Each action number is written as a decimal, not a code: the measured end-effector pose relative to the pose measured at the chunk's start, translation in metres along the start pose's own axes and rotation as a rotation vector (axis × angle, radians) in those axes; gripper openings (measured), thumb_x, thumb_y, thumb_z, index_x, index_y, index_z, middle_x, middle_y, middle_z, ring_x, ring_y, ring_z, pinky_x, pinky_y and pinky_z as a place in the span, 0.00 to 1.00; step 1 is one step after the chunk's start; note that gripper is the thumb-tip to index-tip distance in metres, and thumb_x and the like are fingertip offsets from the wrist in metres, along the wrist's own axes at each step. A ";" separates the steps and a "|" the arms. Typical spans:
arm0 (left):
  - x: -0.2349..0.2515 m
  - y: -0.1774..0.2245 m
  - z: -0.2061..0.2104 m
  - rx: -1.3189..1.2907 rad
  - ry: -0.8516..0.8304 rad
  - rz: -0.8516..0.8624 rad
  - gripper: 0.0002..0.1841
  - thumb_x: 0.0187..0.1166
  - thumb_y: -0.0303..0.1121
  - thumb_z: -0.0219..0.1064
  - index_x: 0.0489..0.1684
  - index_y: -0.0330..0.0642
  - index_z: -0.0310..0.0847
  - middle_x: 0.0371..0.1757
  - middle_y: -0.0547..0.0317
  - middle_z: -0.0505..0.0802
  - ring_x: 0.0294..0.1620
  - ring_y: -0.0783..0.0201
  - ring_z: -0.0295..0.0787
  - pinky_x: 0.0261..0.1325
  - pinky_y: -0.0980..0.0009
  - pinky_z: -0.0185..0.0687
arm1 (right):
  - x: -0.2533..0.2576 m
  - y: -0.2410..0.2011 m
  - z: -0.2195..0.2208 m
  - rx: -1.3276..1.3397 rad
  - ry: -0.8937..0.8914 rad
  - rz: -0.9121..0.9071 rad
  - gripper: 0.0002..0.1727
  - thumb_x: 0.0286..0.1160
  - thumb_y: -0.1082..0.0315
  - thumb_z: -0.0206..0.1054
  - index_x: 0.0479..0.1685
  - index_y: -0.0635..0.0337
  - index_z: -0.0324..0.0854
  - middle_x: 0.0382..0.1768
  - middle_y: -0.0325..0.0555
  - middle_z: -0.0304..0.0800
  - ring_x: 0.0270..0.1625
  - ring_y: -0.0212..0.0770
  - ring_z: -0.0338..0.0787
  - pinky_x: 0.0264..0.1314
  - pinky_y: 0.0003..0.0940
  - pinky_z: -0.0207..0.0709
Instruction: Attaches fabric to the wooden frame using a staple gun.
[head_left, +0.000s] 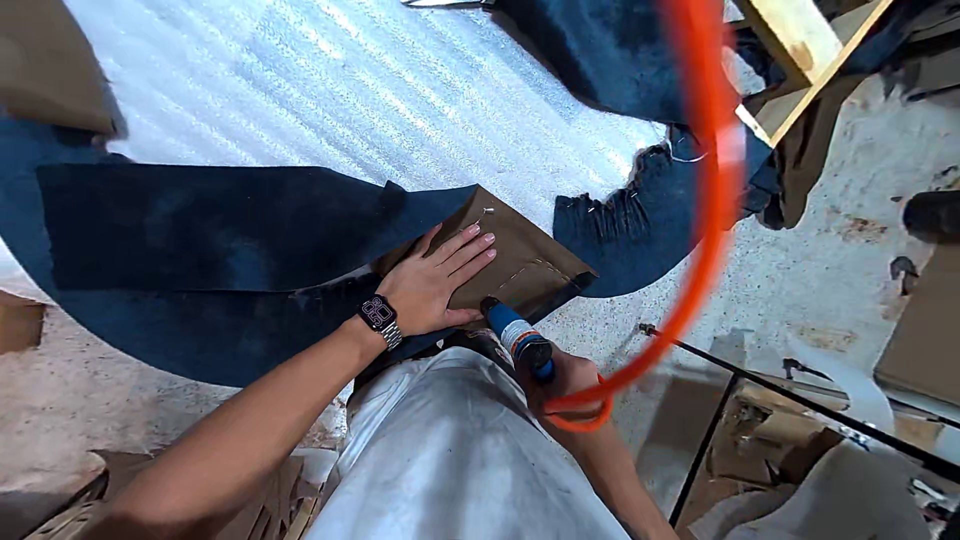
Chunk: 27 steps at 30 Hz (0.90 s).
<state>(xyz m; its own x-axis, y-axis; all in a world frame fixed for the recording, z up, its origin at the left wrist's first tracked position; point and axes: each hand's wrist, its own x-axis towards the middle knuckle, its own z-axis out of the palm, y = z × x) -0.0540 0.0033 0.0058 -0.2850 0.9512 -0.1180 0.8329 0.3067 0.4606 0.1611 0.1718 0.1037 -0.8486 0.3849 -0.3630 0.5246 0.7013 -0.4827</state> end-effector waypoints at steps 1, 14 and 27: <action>-0.001 -0.001 -0.002 -0.019 -0.010 0.005 0.51 0.74 0.77 0.50 0.98 0.58 0.46 0.98 0.72 0.46 0.98 0.63 0.29 0.96 0.37 0.24 | -0.003 -0.002 0.003 -0.019 -0.006 0.004 0.15 0.64 0.51 0.71 0.40 0.51 0.91 0.23 0.37 0.91 0.26 0.38 0.92 0.27 0.48 0.86; -0.049 -0.023 -0.011 -0.032 -0.057 0.140 0.41 0.83 0.70 0.49 0.96 0.64 0.51 0.98 0.72 0.47 0.99 0.62 0.29 0.97 0.41 0.31 | -0.008 -0.015 -0.007 -0.065 0.061 -0.027 0.17 0.68 0.52 0.73 0.49 0.51 0.92 0.24 0.41 0.93 0.27 0.44 0.93 0.29 0.54 0.88; -0.091 0.053 0.005 -0.035 0.119 -0.283 0.24 0.88 0.41 0.55 0.83 0.56 0.76 0.91 0.70 0.69 0.95 0.65 0.50 0.95 0.51 0.48 | 0.181 0.120 -0.118 -0.472 0.189 -0.382 0.43 0.61 0.72 0.77 0.84 0.32 0.74 0.56 0.52 0.90 0.63 0.58 0.86 0.72 0.62 0.74</action>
<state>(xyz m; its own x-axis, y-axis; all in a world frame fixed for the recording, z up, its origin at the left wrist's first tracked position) 0.0185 -0.0663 0.0365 -0.5591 0.8167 -0.1430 0.6961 0.5560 0.4541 0.0622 0.3967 0.0742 -0.9900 0.1242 -0.0666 0.1321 0.9825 -0.1315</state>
